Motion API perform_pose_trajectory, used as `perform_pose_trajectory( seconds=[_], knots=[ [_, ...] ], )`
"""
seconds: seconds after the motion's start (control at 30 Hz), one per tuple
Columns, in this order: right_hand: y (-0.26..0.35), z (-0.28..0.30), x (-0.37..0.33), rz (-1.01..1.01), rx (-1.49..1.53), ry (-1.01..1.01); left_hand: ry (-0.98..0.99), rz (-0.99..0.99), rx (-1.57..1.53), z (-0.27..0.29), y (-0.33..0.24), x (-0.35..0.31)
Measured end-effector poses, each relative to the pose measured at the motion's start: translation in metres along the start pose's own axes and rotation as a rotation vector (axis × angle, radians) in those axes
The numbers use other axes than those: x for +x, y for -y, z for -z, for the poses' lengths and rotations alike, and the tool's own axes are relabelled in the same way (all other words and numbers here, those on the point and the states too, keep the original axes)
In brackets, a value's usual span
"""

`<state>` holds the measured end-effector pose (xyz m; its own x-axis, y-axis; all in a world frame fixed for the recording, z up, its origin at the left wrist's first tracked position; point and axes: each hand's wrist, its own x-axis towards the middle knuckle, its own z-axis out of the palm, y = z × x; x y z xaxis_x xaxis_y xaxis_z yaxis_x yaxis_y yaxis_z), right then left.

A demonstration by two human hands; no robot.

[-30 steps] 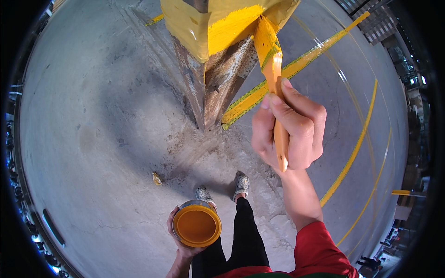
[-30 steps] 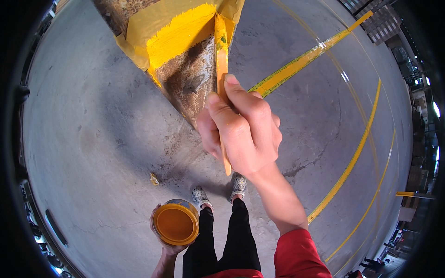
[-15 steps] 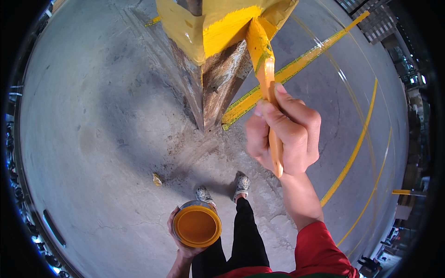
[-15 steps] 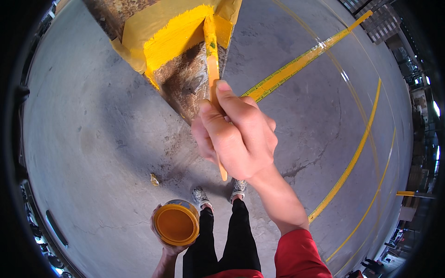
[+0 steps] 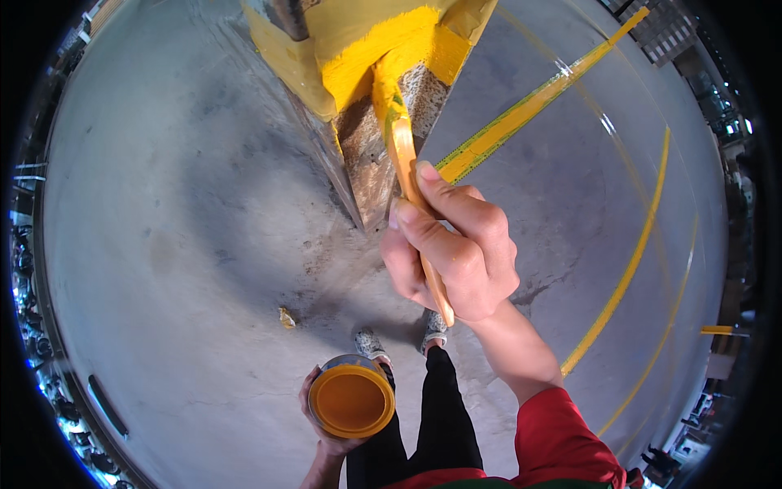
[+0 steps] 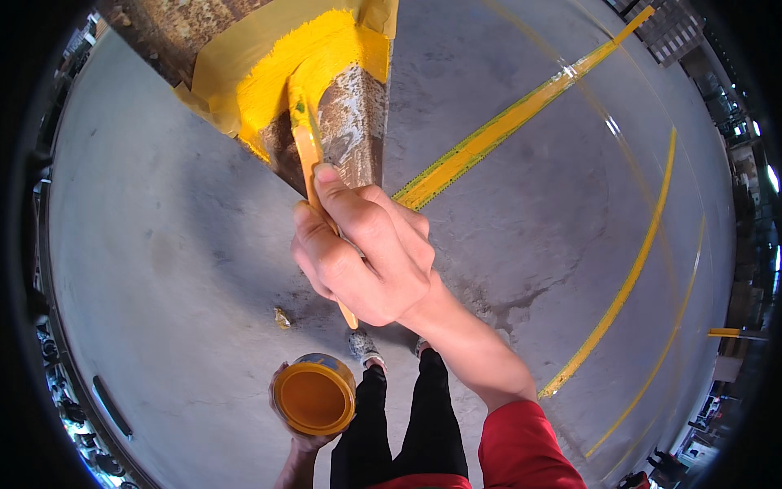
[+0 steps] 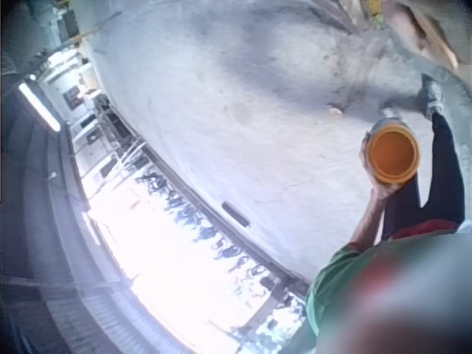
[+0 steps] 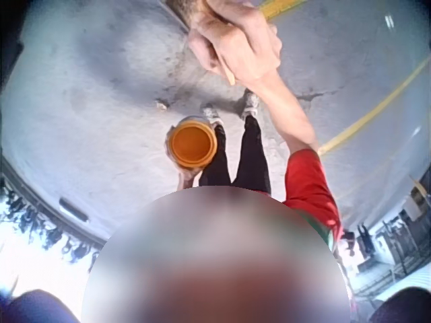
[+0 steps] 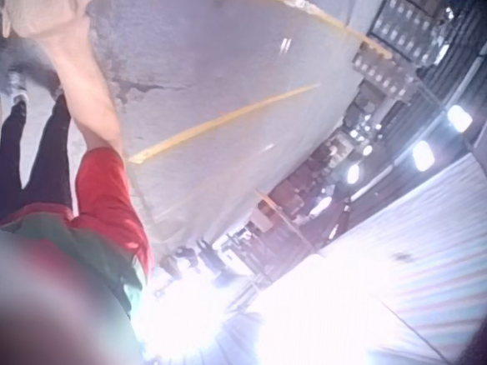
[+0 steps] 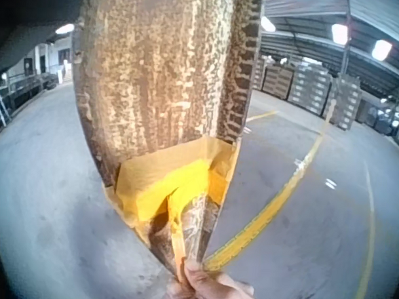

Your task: The person paints a metal beam yellow using a paintbrush and a small paint can. They dip the brush into the paint, apply it to the beam, and continue painting while another person briefly interacts with them.

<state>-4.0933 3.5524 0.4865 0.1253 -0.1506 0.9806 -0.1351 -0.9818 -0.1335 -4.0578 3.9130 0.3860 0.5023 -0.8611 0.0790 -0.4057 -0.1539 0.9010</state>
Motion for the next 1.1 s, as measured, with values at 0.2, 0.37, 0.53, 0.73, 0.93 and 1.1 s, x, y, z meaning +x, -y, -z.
perform_pose_trajectory(
  seconds=[0.2,0.37,0.53,0.73,0.93,1.1],
  knots=[
    [0.009,0.021,-0.007,-0.310,0.328,0.004,0.005,-0.013,0.027,0.005,-0.001,0.002],
    [0.012,0.029,-0.005,-0.562,0.529,-0.111,0.011,-0.058,0.049,0.003,-0.012,0.002],
    [0.010,0.033,-0.004,-0.441,0.295,-0.034,0.002,-0.072,0.030,-0.002,-0.029,-0.002],
    [0.020,0.034,-0.003,-0.366,0.072,-0.188,-0.027,-0.061,-0.048,-0.015,-0.041,-0.003],
    [0.028,0.015,-0.007,-0.304,0.520,-0.160,-0.051,-0.036,0.080,-0.029,-0.044,-0.007],
    [0.006,0.040,-0.015,-0.519,0.720,-0.060,-0.163,0.001,0.078,-0.043,-0.037,-0.010]
  ],
)
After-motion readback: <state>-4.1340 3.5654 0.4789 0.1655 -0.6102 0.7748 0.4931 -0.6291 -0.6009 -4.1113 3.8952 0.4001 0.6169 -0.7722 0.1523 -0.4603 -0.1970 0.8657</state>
